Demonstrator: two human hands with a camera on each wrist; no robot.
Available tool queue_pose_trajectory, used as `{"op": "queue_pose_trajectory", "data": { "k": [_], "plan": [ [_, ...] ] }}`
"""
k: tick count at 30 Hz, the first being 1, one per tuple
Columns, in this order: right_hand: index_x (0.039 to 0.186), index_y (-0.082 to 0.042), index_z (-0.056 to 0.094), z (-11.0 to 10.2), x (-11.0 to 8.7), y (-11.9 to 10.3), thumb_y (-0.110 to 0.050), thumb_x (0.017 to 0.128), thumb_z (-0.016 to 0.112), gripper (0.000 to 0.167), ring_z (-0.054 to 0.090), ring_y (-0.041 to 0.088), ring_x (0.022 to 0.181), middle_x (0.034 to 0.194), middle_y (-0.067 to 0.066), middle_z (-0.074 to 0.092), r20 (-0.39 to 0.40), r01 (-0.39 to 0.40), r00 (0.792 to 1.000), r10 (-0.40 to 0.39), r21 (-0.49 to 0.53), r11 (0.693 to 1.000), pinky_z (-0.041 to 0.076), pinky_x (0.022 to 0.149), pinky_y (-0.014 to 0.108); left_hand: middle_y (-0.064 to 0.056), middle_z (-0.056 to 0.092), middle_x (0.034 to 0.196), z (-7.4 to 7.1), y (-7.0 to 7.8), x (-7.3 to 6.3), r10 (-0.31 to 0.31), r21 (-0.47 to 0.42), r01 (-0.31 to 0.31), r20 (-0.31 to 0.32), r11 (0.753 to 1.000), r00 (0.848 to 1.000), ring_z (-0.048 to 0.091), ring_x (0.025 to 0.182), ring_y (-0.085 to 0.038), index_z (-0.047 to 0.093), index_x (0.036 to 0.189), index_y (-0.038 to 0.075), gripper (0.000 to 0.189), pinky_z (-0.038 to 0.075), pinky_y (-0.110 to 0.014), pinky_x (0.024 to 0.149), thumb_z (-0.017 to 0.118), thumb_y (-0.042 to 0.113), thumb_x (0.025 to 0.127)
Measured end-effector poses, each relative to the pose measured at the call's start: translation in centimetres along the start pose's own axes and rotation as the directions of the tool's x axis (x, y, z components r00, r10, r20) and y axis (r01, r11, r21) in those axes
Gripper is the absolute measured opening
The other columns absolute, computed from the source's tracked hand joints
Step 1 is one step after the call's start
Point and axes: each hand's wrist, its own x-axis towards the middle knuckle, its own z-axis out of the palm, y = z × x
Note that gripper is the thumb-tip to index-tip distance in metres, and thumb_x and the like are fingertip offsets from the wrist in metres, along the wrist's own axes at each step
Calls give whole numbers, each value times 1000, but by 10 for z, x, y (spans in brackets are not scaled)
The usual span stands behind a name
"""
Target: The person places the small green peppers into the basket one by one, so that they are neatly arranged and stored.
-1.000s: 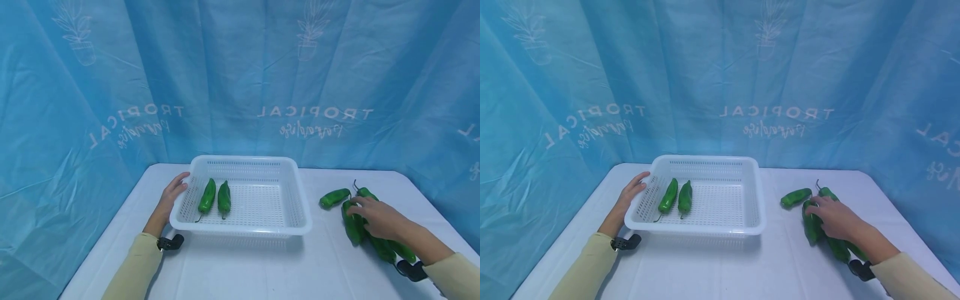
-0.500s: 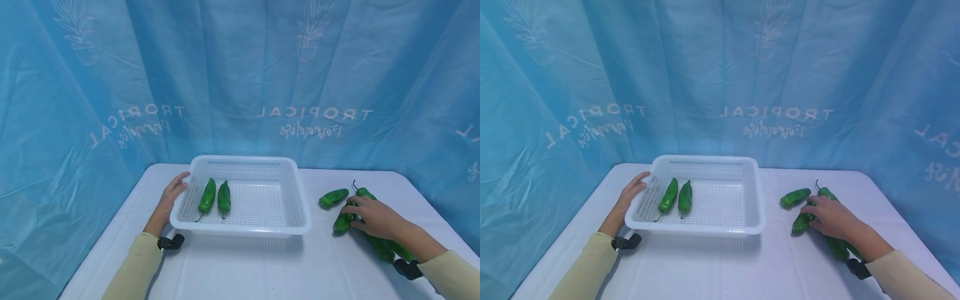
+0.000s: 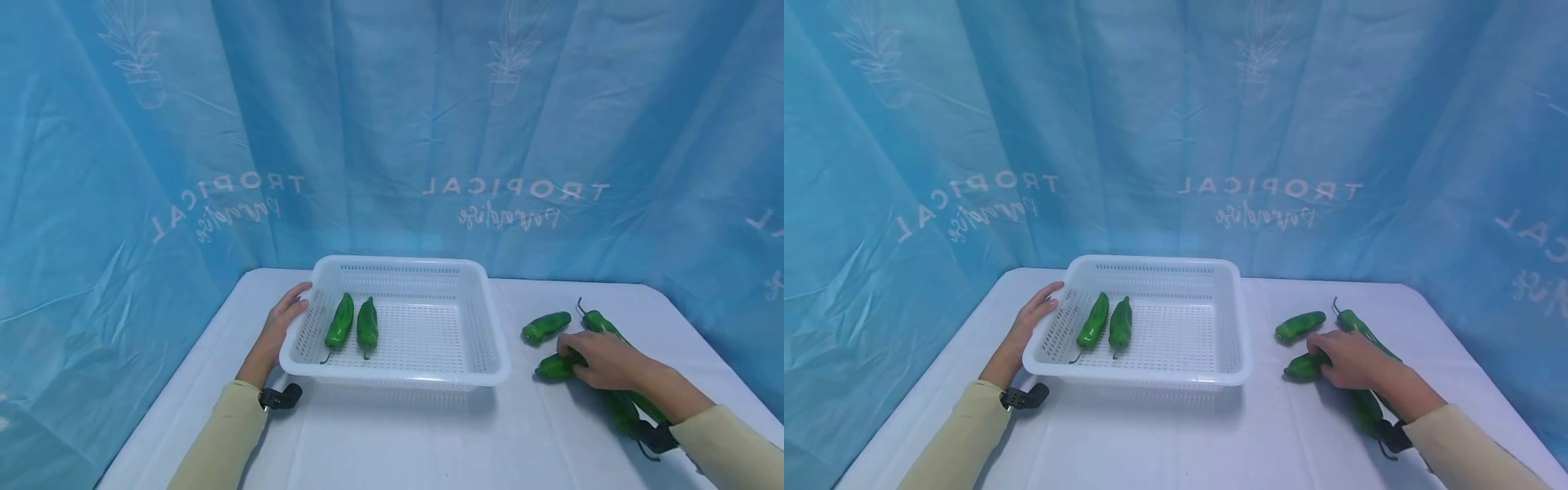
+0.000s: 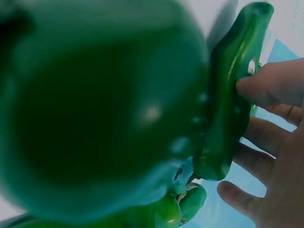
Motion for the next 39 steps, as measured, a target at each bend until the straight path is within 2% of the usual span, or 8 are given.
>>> {"op": "queue_pose_trajectory", "data": {
  "k": [3,9,14,17,20,25,32,39],
  "plan": [
    [96,-25,63,0,0,1,-7,82,72,25,52,8,82,95,-10,66,2,-12,1000,12,17,1000,56,72,37,-9,32,161,1,0,0,5,-2,-5,3,1000,1000,44,141,-41,26,156,29,55,50,-51,106,40,40,104],
    [91,-28,64,3,3,5,-10,77,81,28,51,8,83,91,-14,64,-88,23,996,-23,0,1000,51,69,31,-10,33,161,2,2,0,11,-2,-11,0,1000,1000,45,140,-41,26,156,28,56,51,-50,105,40,40,104],
    [97,-26,64,4,5,7,-8,83,72,25,54,4,86,98,-13,65,-42,14,999,-12,40,999,58,80,38,-10,32,161,3,4,0,0,-9,0,-1,1000,1000,45,141,-42,25,156,28,55,49,-52,106,40,40,104],
    [101,-23,65,2,7,7,-3,83,70,28,60,10,93,104,-7,68,-15,-4,1000,5,84,996,58,86,46,-9,32,161,3,4,0,-4,-14,4,2,1000,1000,44,141,-42,26,156,28,56,49,-52,106,40,40,104],
    [109,-21,67,-1,8,6,-1,82,73,35,64,23,104,112,0,70,-6,-14,1000,15,108,994,57,90,52,-9,33,161,2,3,0,-5,-12,5,-1,1000,1000,45,140,-41,26,156,28,56,51,-50,105,41,41,104],
    [120,-21,67,-3,8,6,-2,81,74,44,64,28,107,119,4,69,1,-12,1000,12,120,993,57,89,53,-8,32,162,2,2,0,-19,-14,19,-4,1000,1000,44,142,-40,26,156,29,55,50,-51,106,41,42,104],
    [121,-22,66,-4,8,5,-3,82,75,45,63,26,105,120,4,69,-19,-12,1000,14,106,994,57,87,53,-9,29,163,2,2,-1,-21,-32,21,0,999,1000,40,144,-41,25,156,29,55,47,-54,108,40,41,104],
    [124,-20,66,-11,9,0,-2,82,74,45,64,33,111,122,8,69,-34,-11,999,14,105,994,56,89,56,-9,31,162,2,3,-1,-14,-26,14,1,1000,1000,42,143,-41,25,156,28,55,47,-52,108,39,41,104]
  ]
}}
